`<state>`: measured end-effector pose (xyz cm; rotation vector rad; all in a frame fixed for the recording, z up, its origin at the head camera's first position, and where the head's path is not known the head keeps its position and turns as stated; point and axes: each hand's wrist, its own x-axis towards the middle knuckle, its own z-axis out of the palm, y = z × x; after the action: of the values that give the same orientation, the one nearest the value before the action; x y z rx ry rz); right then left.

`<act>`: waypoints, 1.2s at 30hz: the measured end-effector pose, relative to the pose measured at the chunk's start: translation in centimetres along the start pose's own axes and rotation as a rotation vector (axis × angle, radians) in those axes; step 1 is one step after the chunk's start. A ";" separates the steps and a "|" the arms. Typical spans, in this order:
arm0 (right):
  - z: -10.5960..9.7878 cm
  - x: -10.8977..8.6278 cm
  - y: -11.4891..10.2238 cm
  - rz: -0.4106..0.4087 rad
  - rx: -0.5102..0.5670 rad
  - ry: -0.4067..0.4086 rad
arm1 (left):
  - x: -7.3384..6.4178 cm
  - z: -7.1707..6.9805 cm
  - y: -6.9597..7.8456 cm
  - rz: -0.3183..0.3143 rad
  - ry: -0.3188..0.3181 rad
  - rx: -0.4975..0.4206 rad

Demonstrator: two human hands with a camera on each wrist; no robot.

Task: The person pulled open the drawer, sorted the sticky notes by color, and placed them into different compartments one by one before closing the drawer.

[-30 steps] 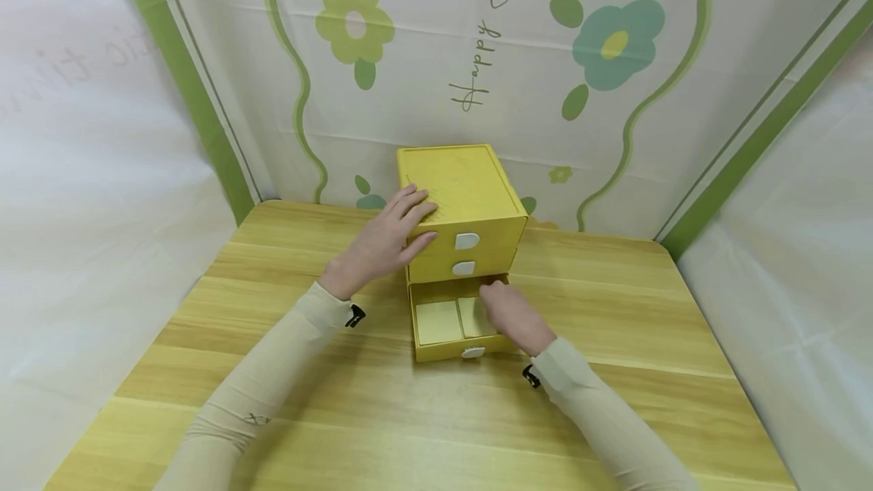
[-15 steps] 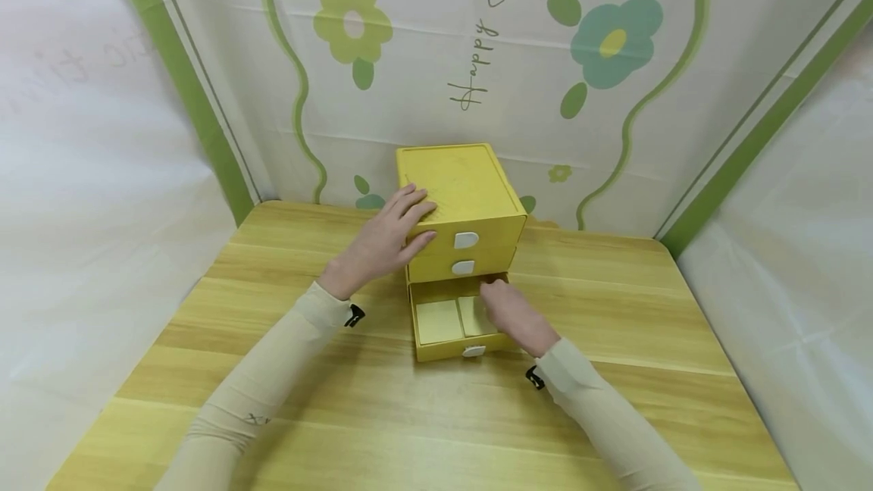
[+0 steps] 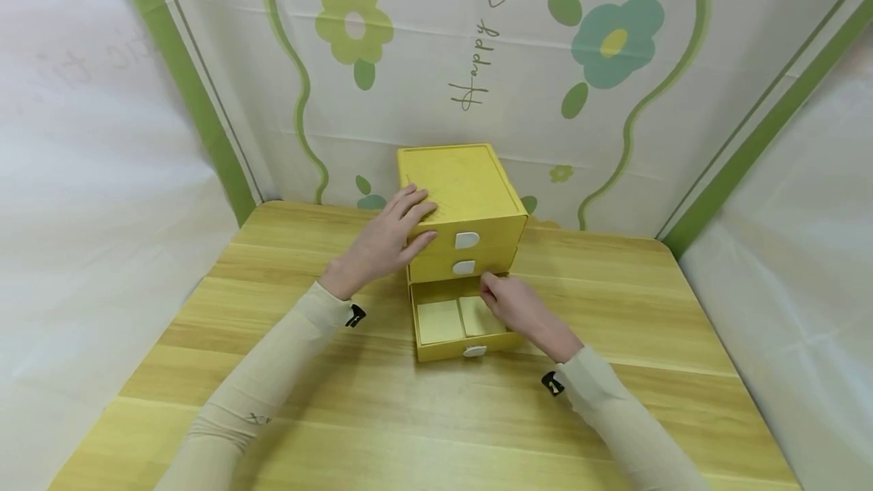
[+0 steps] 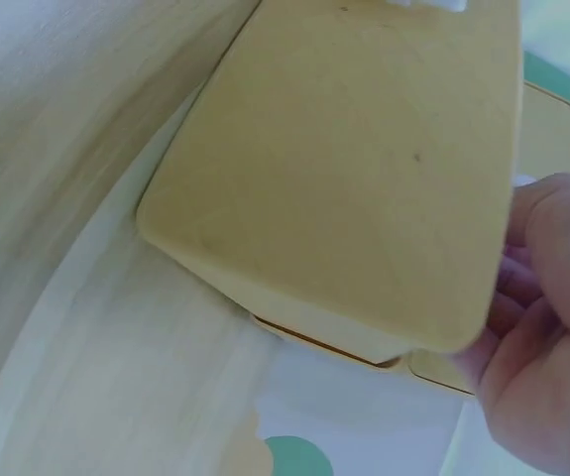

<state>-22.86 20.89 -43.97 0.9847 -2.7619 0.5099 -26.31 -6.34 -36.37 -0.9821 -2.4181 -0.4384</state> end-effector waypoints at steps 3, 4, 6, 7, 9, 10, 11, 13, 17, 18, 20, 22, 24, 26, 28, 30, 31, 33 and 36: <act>-0.4 -0.3 -0.2 -0.035 0.001 0.026 | 0.0 0.0 0.0 0.004 0.002 0.001; -0.5 -0.4 -0.2 -0.046 0.001 0.031 | 0.0 0.0 0.0 0.006 0.002 0.001; -0.7 -0.6 -0.3 -0.065 0.005 0.031 | 0.1 0.1 0.0 0.009 0.002 0.002; -0.7 -0.7 -0.3 -0.076 0.006 0.030 | 0.1 0.1 0.0 0.010 0.003 0.000; -0.8 -1.0 -0.3 -0.089 0.015 0.024 | 0.1 0.1 -0.1 0.008 0.004 -0.001; -0.9 -1.1 -0.3 -0.099 0.016 0.026 | 0.1 0.1 -0.1 0.008 0.005 -0.002; -0.9 -1.2 -0.3 -0.101 0.022 0.026 | 0.1 0.1 -0.1 0.006 0.004 -0.002; -1.1 -1.5 -0.4 -0.113 0.038 0.030 | 0.1 0.1 -0.1 0.005 0.001 0.000; -1.8 -2.3 -0.7 -0.136 0.074 0.037 | 0.1 0.2 0.0 0.002 -0.008 0.000; -2.0 -2.6 -0.8 -0.144 0.083 0.040 | 0.1 0.2 0.0 0.003 -0.008 0.000; -2.2 -3.0 -1.1 -0.166 0.083 0.053 | 0.2 0.2 0.0 0.005 -0.006 -0.003; -2.3 -3.4 -1.4 -0.213 0.056 0.074 | 0.2 0.2 0.0 0.009 -0.002 -0.003; -2.2 -3.7 -1.7 -0.279 0.014 0.091 | 0.2 0.2 0.0 0.013 0.004 -0.003; -2.0 -3.9 -2.1 -0.349 -0.018 0.098 | 0.2 0.2 -0.1 0.013 0.007 -0.003; -1.8 -4.1 -2.6 -0.398 -0.019 0.086 | 0.1 0.2 0.0 0.012 0.009 -0.004; -1.6 -4.2 -3.0 -0.414 -0.015 0.069 | 0.0 0.2 0.0 0.011 0.009 -0.003; -1.5 -4.3 -3.2 -0.416 -0.016 0.061 | 0.0 0.2 0.0 0.011 0.010 -0.005; -1.4 -4.5 -3.5 -0.406 -0.028 0.046 | 0.0 0.1 0.0 0.012 0.011 -0.007; -1.3 -4.9 -3.8 -0.390 -0.074 0.028 | 0.0 0.0 0.0 0.011 0.007 -0.007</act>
<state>-16.63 21.42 -43.10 1.4368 -2.4502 0.3524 -26.26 -6.34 -36.37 -0.9941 -2.4056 -0.4461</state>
